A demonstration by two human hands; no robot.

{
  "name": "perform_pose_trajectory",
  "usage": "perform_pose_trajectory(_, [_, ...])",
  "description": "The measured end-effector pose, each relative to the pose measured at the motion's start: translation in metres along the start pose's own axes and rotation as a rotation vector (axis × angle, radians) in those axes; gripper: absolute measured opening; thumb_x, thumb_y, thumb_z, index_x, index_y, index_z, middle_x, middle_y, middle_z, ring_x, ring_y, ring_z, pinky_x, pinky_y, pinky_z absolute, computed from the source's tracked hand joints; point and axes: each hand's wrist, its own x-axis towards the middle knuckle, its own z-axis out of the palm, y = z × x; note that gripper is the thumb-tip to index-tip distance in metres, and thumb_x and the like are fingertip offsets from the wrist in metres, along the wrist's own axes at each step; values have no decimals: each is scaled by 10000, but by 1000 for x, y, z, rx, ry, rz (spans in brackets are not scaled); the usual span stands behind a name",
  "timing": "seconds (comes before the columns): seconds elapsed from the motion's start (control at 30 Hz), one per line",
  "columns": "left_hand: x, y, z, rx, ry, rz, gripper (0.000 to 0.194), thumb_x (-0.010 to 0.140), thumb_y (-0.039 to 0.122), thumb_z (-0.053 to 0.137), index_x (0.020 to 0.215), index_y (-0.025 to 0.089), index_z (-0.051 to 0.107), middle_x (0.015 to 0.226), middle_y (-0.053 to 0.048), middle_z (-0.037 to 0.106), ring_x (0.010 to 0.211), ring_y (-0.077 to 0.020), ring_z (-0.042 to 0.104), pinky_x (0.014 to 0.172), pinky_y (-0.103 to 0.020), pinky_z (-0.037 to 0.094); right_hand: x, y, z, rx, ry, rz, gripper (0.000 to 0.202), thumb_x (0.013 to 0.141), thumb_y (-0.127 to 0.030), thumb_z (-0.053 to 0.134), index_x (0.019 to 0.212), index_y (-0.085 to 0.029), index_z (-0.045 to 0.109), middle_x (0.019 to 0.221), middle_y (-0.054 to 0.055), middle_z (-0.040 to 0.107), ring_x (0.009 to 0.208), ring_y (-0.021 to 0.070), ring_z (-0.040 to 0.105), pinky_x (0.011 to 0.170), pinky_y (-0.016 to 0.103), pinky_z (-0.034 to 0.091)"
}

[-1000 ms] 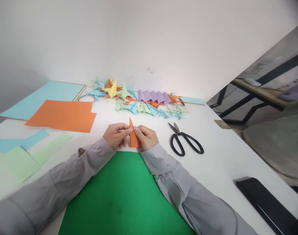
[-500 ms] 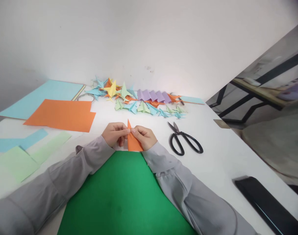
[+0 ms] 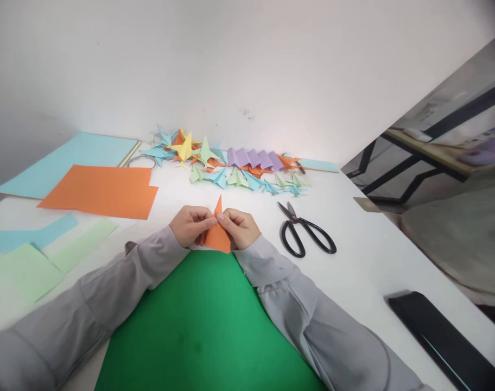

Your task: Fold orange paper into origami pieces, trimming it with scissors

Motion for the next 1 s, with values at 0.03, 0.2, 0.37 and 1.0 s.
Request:
perform_pose_trajectory(0.03, [0,0,0,-5,-5,-6,334,637,410,647,506,147,489,305,52,438,273,-61,394,300,-167,271,0,0,0,7,-1,4,439,640,-581,608,541,-176,472,461,-63,388,439,70,309,428,223,218])
perform_pose_trajectory(0.2, [-1,-2,1,11,-17,-65,336,652,438,627,543,150,494,304,50,457,253,-61,377,277,-163,263,2,0,0,88,50,0,418,610,-540,657,532,-164,493,465,-62,402,450,65,321,439,217,225])
perform_pose_trajectory(0.37, [-3,0,1,95,-26,-108,331,655,413,634,519,146,493,315,45,464,252,-55,371,260,-157,259,3,1,2,227,79,16,361,593,-468,696,520,-162,519,450,-63,416,448,66,335,445,218,243])
perform_pose_trajectory(1.0, [-2,5,1,178,-29,-137,315,652,292,661,448,151,467,309,35,473,244,-62,379,249,-162,266,5,5,0,-53,83,-160,362,732,-486,561,553,-177,499,484,-53,384,479,82,325,455,225,260])
